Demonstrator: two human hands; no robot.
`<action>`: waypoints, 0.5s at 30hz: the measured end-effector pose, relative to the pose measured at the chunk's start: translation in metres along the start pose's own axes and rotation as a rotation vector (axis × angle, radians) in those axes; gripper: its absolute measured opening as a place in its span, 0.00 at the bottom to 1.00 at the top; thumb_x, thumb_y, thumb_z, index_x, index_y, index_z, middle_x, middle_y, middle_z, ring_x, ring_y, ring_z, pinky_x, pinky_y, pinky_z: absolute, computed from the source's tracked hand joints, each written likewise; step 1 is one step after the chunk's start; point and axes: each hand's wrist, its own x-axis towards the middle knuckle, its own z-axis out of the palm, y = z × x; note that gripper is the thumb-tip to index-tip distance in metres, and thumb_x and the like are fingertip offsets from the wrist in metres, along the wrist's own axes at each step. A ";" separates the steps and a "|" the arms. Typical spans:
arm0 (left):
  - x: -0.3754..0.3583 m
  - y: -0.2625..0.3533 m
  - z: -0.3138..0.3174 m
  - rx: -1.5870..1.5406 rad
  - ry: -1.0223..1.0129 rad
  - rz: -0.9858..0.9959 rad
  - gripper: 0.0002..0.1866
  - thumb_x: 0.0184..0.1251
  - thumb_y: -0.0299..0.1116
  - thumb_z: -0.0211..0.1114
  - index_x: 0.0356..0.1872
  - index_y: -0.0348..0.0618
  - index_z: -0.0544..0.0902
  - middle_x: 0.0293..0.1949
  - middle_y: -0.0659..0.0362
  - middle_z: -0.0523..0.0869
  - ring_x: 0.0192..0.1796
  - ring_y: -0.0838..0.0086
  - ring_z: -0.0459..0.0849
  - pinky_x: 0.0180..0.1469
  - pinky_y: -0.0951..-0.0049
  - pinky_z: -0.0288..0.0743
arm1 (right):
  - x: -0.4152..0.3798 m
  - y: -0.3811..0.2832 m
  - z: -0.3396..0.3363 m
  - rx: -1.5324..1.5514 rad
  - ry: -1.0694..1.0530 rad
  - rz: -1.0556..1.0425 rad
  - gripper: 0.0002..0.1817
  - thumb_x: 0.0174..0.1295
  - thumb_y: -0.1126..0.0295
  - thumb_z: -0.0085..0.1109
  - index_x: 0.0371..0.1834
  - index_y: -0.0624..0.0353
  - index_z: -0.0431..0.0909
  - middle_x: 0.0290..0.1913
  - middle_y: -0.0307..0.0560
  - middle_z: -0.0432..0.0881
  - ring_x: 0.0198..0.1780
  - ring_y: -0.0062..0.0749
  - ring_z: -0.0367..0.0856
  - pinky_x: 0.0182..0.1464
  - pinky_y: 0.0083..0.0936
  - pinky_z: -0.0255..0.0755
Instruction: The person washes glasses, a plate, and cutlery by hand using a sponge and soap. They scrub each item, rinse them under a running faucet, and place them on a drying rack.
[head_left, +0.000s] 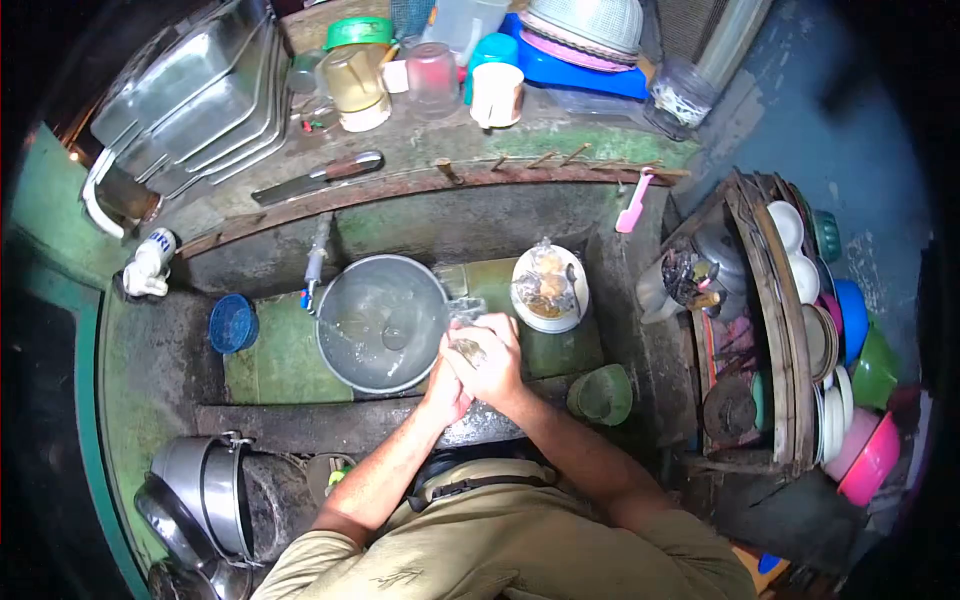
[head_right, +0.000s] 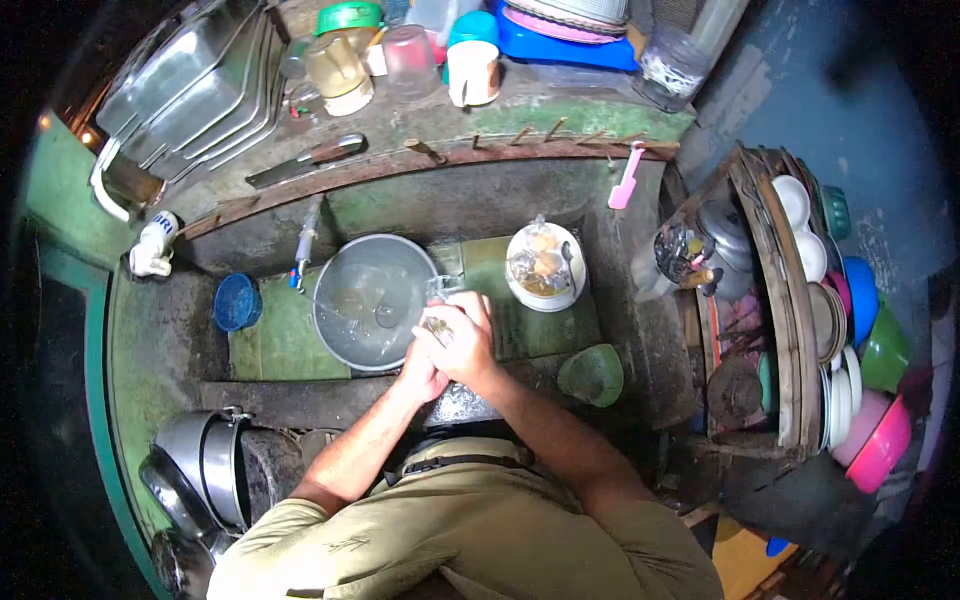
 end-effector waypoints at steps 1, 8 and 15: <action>-0.003 0.001 -0.004 0.065 0.026 -0.042 0.27 0.73 0.57 0.47 0.61 0.49 0.69 0.52 0.55 0.80 0.51 0.64 0.82 0.47 0.58 0.82 | 0.000 0.009 0.003 -0.010 0.007 0.003 0.09 0.49 0.75 0.69 0.31 0.59 0.78 0.35 0.44 0.78 0.38 0.24 0.76 0.44 0.25 0.71; -0.003 0.012 -0.017 -0.106 -0.190 -0.209 0.31 0.67 0.58 0.55 0.65 0.51 0.67 0.51 0.46 0.81 0.50 0.52 0.82 0.49 0.52 0.81 | 0.001 0.033 -0.009 1.225 0.072 1.131 0.12 0.59 0.72 0.65 0.40 0.62 0.71 0.37 0.41 0.78 0.39 0.24 0.77 0.40 0.22 0.73; -0.001 0.014 -0.012 0.438 0.008 0.290 0.31 0.57 0.24 0.66 0.63 0.41 0.65 0.49 0.53 0.80 0.48 0.70 0.81 0.51 0.68 0.77 | -0.007 0.034 -0.024 -0.041 -0.237 0.494 0.13 0.60 0.74 0.63 0.42 0.61 0.69 0.42 0.48 0.76 0.44 0.30 0.77 0.47 0.27 0.73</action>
